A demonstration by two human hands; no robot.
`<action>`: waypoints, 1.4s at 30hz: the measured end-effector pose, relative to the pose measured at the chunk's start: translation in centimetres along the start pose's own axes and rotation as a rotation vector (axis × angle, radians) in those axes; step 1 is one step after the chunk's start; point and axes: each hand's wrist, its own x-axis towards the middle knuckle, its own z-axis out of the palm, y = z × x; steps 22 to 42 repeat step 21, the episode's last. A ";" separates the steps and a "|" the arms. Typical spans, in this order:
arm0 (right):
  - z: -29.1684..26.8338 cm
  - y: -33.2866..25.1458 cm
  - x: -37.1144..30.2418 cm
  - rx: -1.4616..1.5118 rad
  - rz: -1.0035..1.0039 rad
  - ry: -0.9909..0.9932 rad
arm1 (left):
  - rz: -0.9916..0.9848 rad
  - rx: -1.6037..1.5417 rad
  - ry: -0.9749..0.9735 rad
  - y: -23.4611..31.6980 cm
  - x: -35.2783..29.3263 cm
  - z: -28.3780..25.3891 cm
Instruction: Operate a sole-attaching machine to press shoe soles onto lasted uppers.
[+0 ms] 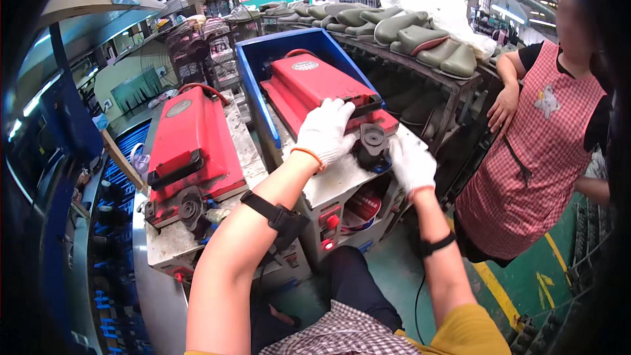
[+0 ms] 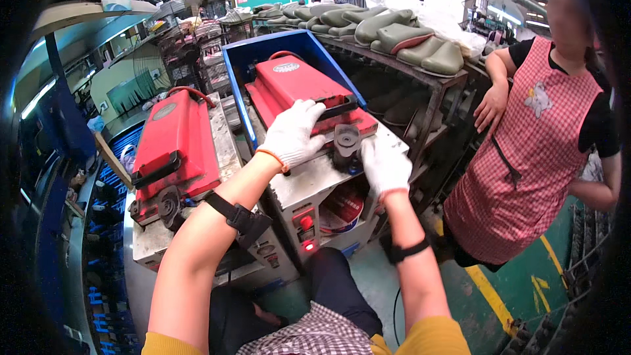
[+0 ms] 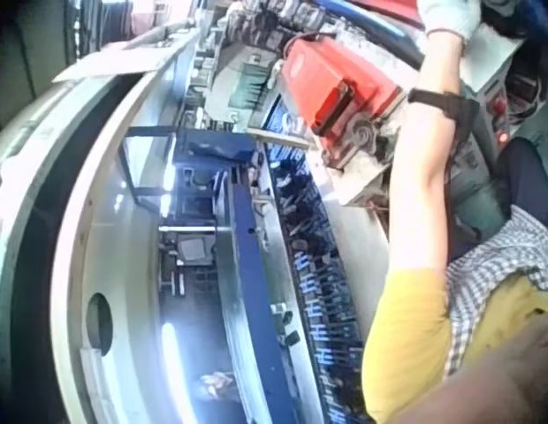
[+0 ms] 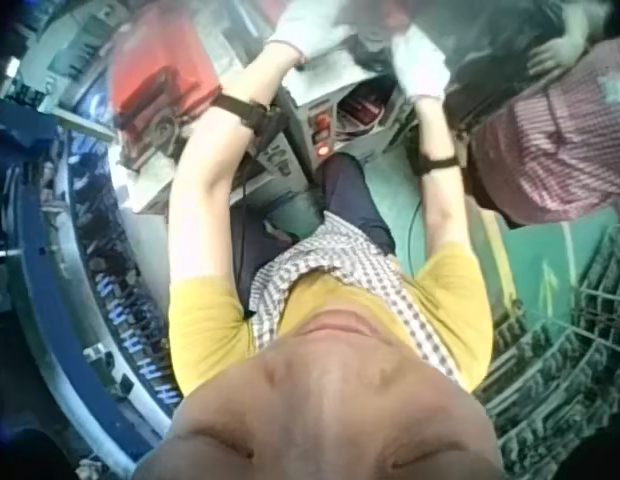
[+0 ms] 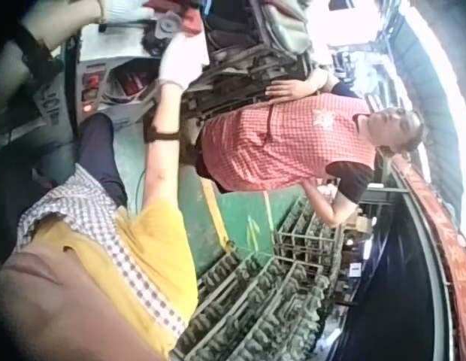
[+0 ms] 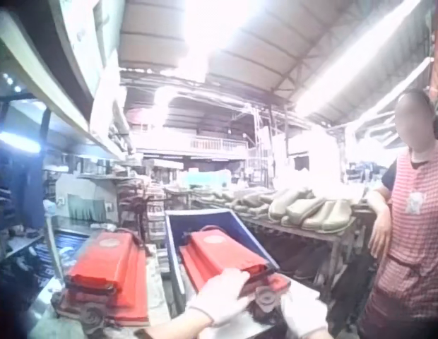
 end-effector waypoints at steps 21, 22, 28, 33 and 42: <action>2.0 -9.4 14.7 0.030 -0.252 -0.638 | -0.020 0.398 0.353 -4.7 8.4 -8.1; 2.0 -9.4 14.7 0.030 -0.252 -0.638 | -0.020 0.398 0.353 -4.7 8.4 -8.1; 2.0 -9.4 14.7 0.030 -0.252 -0.638 | -0.020 0.398 0.353 -4.7 8.4 -8.1; 2.0 -9.4 14.7 0.030 -0.252 -0.638 | -0.020 0.398 0.353 -4.7 8.4 -8.1; 2.0 -9.4 14.7 0.030 -0.252 -0.638 | -0.020 0.398 0.353 -4.7 8.4 -8.1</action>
